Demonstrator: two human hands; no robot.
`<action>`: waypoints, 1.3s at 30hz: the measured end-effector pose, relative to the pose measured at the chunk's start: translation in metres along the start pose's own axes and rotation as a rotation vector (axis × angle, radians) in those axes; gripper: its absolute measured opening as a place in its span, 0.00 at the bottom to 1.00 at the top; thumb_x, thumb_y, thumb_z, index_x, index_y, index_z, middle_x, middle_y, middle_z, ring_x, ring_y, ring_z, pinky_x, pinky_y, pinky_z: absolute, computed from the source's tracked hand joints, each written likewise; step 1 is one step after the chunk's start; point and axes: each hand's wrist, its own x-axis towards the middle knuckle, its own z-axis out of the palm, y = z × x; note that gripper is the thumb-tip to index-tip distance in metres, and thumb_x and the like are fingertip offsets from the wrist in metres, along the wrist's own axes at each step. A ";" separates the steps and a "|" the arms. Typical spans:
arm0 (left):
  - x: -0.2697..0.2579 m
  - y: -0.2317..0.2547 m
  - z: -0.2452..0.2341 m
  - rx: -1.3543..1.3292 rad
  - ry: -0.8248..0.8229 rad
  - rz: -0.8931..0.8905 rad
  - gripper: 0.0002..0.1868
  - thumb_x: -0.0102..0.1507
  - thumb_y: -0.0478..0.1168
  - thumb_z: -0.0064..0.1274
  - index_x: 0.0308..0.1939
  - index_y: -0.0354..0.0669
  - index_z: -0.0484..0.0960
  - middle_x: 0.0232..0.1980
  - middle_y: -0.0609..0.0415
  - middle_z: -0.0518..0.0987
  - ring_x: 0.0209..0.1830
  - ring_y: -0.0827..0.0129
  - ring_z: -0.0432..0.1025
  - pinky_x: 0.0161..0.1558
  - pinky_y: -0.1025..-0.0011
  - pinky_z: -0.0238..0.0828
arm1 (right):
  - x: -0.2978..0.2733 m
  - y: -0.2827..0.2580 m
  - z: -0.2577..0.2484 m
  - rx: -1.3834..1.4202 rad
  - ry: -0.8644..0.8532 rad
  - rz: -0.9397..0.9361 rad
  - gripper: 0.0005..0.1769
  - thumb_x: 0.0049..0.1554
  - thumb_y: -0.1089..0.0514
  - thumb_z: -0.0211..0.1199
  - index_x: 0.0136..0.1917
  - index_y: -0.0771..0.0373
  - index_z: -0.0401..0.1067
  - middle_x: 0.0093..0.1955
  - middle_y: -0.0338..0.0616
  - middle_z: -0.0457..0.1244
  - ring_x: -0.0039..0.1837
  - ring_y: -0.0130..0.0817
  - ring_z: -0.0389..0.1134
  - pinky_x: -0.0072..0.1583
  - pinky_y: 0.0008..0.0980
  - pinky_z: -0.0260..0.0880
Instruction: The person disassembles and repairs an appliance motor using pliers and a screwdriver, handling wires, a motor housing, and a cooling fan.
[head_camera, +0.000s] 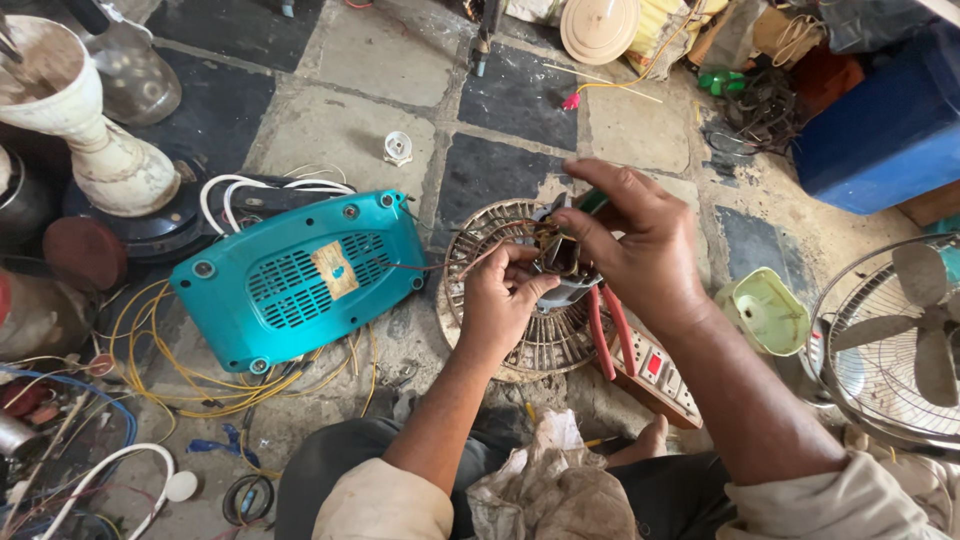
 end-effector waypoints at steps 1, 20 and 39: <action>0.000 0.000 0.001 -0.013 0.003 -0.006 0.17 0.57 0.34 0.68 0.46 0.34 0.79 0.40 0.54 0.83 0.32 0.78 0.76 0.35 0.77 0.78 | 0.001 -0.002 0.000 0.096 -0.024 0.005 0.26 0.58 0.68 0.67 0.69 0.60 0.70 0.55 0.42 0.70 0.53 0.24 0.72 0.54 0.23 0.74; -0.001 0.006 0.000 0.022 0.041 0.011 0.17 0.56 0.31 0.70 0.45 0.33 0.80 0.37 0.52 0.83 0.29 0.76 0.75 0.33 0.76 0.76 | -0.006 0.001 0.003 0.009 0.025 -0.039 0.25 0.61 0.69 0.68 0.70 0.62 0.70 0.53 0.48 0.69 0.50 0.32 0.73 0.54 0.32 0.78; 0.019 -0.006 -0.155 0.694 0.156 -0.130 0.08 0.62 0.32 0.56 0.46 0.39 0.82 0.43 0.47 0.85 0.45 0.58 0.81 0.48 0.64 0.75 | -0.148 0.038 0.141 0.096 -0.483 0.181 0.17 0.58 0.64 0.56 0.59 0.61 0.76 0.56 0.54 0.71 0.51 0.47 0.75 0.55 0.41 0.77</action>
